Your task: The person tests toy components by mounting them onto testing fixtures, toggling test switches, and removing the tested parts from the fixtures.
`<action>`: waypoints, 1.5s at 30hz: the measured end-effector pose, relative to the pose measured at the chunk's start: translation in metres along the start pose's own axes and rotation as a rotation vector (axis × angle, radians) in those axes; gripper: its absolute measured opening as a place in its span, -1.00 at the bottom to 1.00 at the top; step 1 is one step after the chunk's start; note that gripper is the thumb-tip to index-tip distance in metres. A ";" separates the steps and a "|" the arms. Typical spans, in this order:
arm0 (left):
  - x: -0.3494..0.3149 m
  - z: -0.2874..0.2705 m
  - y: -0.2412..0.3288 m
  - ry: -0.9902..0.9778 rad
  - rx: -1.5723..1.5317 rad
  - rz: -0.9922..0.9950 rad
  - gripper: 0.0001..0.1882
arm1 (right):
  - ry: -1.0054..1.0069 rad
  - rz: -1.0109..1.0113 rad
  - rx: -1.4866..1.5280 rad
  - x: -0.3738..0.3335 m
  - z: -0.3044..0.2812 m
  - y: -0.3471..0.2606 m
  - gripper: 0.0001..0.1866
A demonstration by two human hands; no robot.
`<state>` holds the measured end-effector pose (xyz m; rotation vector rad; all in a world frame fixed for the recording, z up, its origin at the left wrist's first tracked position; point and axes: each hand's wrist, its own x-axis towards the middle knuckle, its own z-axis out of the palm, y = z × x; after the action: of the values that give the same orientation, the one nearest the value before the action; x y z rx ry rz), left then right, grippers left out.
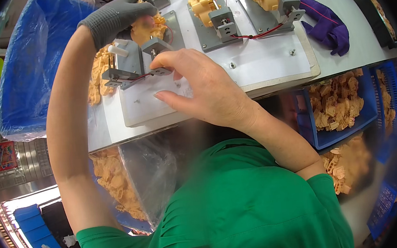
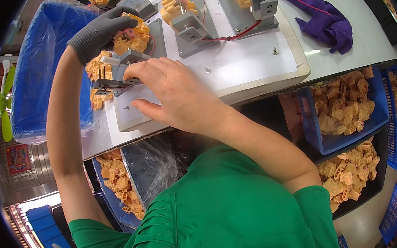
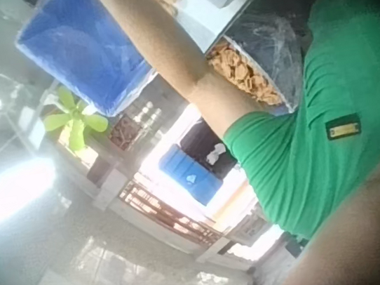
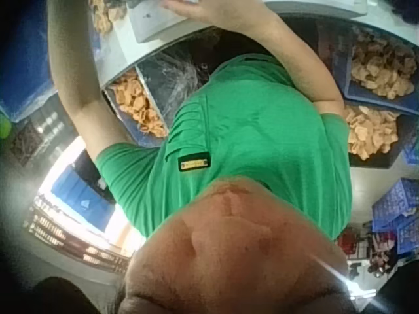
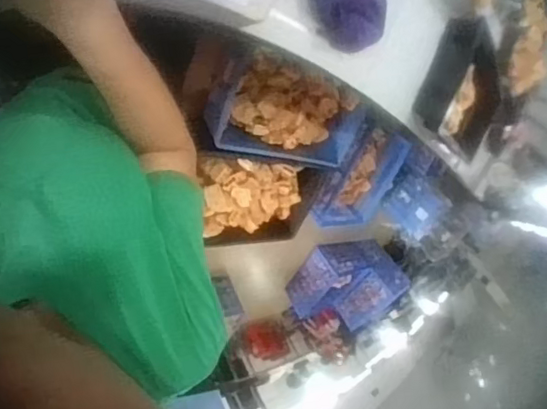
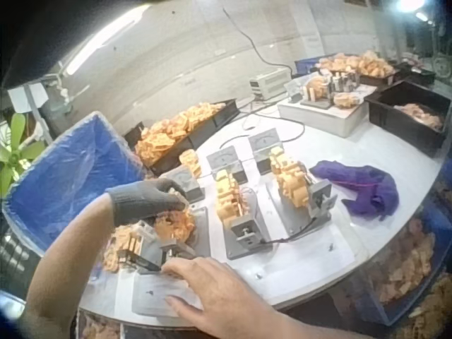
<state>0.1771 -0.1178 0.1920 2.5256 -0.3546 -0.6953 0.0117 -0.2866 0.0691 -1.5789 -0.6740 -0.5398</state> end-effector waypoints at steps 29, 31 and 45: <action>-0.499 0.228 -0.492 1.317 -0.495 -0.822 -0.59 | -0.093 0.166 -0.357 -0.029 -0.093 -0.026 -0.65; -0.416 0.187 -0.434 1.369 -0.131 -0.615 -0.56 | -0.045 0.209 -0.479 -0.026 -0.100 -0.030 -0.68; -0.133 0.185 -0.169 1.065 -0.420 0.115 -0.65 | -0.293 0.295 -0.596 -0.010 -0.102 -0.010 -0.89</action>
<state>-0.0141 0.0014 0.0199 2.0809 0.0372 0.5879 0.0019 -0.3880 0.0816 -2.3043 -0.5013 -0.2997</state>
